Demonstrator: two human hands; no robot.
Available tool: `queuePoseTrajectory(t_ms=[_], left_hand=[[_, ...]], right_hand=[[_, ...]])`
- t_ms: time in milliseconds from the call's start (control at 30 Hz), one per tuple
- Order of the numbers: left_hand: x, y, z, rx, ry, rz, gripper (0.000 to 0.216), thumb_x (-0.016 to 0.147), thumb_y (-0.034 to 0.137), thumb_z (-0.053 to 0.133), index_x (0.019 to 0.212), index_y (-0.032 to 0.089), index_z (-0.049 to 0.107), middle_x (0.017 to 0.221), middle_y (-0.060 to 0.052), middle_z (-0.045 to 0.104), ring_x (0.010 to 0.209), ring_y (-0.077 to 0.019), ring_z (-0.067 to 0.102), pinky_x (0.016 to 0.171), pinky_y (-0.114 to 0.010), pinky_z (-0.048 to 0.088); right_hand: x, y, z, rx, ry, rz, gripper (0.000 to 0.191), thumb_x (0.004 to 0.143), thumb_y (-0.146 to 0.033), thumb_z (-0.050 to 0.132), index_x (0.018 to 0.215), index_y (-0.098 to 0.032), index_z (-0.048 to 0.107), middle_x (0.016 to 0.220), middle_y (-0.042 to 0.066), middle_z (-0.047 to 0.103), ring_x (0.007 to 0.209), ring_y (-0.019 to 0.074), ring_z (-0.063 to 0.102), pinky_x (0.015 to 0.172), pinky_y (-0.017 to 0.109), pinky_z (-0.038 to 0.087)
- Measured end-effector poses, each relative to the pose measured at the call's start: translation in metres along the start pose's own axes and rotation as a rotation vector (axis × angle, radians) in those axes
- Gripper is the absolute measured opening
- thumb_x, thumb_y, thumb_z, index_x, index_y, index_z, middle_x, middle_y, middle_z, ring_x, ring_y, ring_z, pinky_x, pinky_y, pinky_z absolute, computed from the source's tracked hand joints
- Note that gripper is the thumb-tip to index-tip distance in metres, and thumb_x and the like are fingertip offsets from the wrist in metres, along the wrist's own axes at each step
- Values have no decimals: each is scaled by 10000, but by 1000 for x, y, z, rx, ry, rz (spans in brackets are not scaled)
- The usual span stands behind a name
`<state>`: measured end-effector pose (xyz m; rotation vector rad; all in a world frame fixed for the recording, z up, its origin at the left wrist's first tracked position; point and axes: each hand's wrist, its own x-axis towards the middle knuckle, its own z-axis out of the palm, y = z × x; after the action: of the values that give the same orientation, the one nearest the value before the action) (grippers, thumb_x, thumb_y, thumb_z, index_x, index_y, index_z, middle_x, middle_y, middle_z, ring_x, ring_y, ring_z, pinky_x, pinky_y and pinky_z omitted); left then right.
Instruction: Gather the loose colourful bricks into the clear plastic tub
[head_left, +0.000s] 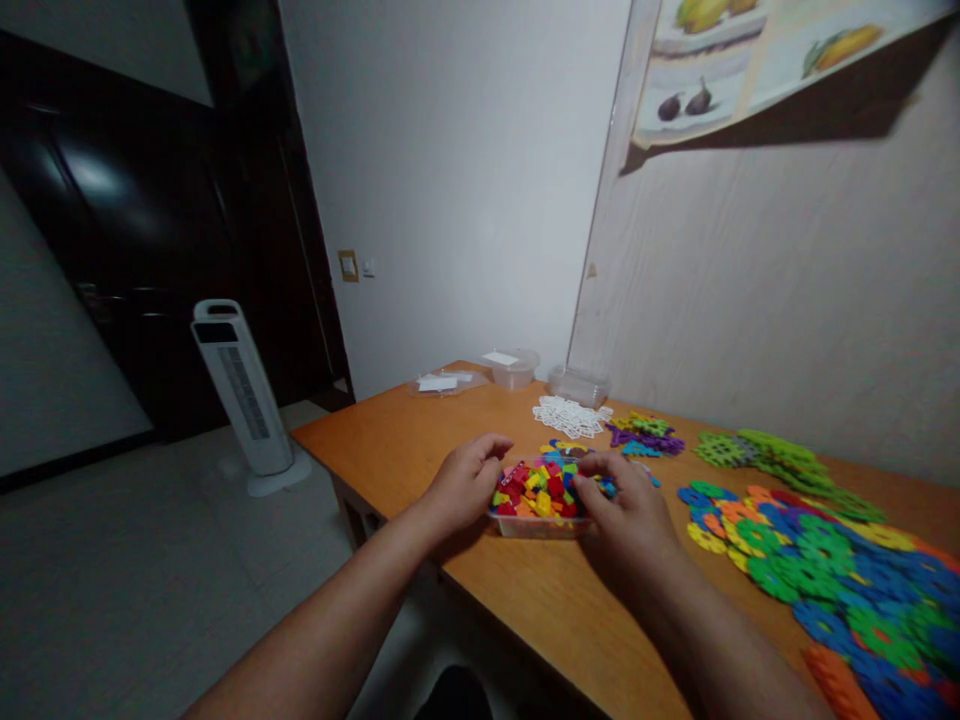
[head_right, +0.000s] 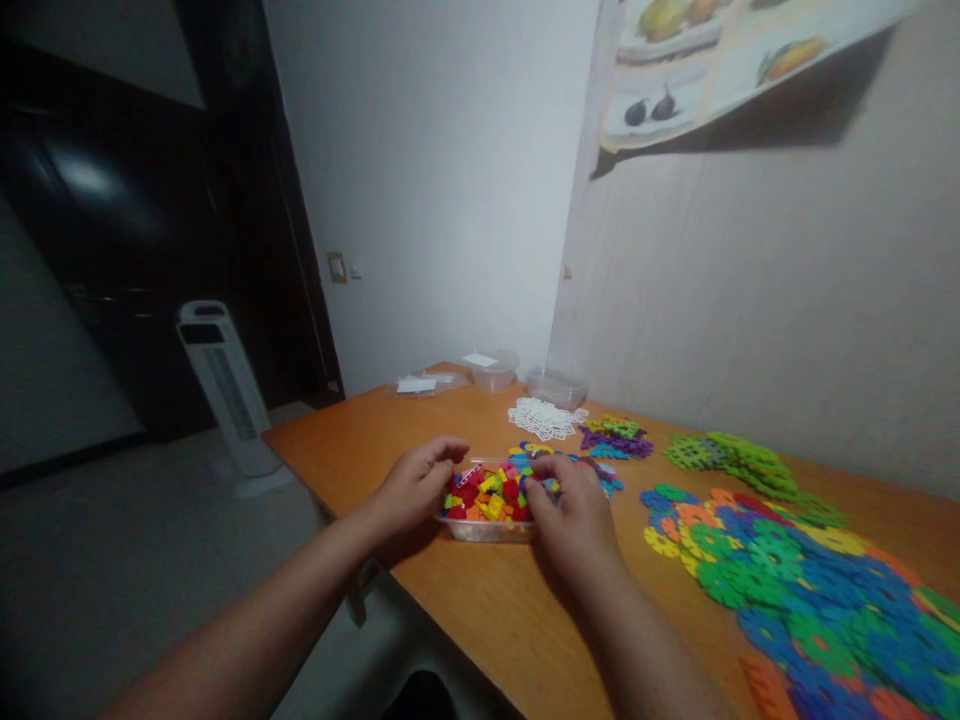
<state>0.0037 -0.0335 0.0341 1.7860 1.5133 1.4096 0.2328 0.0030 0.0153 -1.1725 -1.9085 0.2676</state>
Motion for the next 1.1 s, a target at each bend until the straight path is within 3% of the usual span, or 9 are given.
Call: queuePoseTrajectory(t_ms=[100, 200, 400, 567, 767, 867, 933, 1100], left_hand=[[-2, 2, -3, 14, -37, 9, 322, 838, 185, 510, 1049, 216, 752, 1041, -72, 741, 989, -232, 646, 919, -339, 480], [-2, 5, -5, 182, -130, 117, 302, 815, 174, 534, 998, 233, 766, 973, -63, 738, 950, -237, 622, 905, -354, 465], [-3, 22, -7, 422, -173, 282, 274, 903, 259, 516, 1033, 243, 757, 933, -83, 713, 952, -252, 585, 893, -371, 422], [-10, 36, -2, 519, -257, 328, 224, 868, 343, 618, 1030, 253, 743, 920, -79, 699, 959, -270, 566, 921, -407, 389], [-11, 36, 1, 427, -221, 333, 339, 912, 395, 579, 1200, 249, 681, 1145, -86, 704, 1090, -273, 571, 976, -407, 371], [-10, 35, 1, 463, -251, 305, 364, 881, 395, 625, 1217, 266, 680, 1111, -83, 714, 1056, -280, 586, 964, -420, 375], [-10, 34, 1, 505, -281, 270, 325, 887, 361, 609, 1190, 279, 694, 1070, -74, 722, 1027, -276, 594, 960, -429, 381], [-10, 37, 4, 538, -272, 285, 326, 959, 349, 495, 1223, 258, 664, 1154, -69, 703, 1110, -252, 582, 1012, -429, 381]], right_hand=[[1, -2, 1, 24, -21, -28, 219, 896, -378, 537, 946, -237, 696, 1004, 53, 707, 972, 229, 601, 846, 353, 437], [5, 0, 1, 14, -88, -55, 241, 886, -365, 521, 840, -235, 718, 940, 47, 719, 943, 235, 608, 852, 367, 433], [7, 14, -8, 99, 64, 228, 257, 877, -410, 512, 901, -234, 698, 882, 34, 716, 835, 223, 634, 719, 325, 438], [7, 18, -9, 86, 41, 325, 283, 879, -453, 501, 875, -236, 683, 800, 15, 695, 759, 211, 624, 655, 310, 410], [7, 14, -5, 39, -33, 246, 324, 900, -465, 475, 921, -221, 687, 829, 35, 691, 750, 209, 614, 654, 319, 420], [7, 13, -2, 23, -22, 82, 317, 887, -431, 497, 978, -210, 705, 967, 69, 690, 896, 226, 610, 792, 353, 449], [7, 13, 0, 1, -33, -13, 277, 878, -394, 505, 912, -213, 712, 975, 72, 682, 955, 231, 588, 874, 372, 435], [6, 14, 2, -73, -8, 14, 245, 869, -349, 492, 831, -224, 700, 923, 64, 669, 926, 229, 570, 874, 376, 422]])
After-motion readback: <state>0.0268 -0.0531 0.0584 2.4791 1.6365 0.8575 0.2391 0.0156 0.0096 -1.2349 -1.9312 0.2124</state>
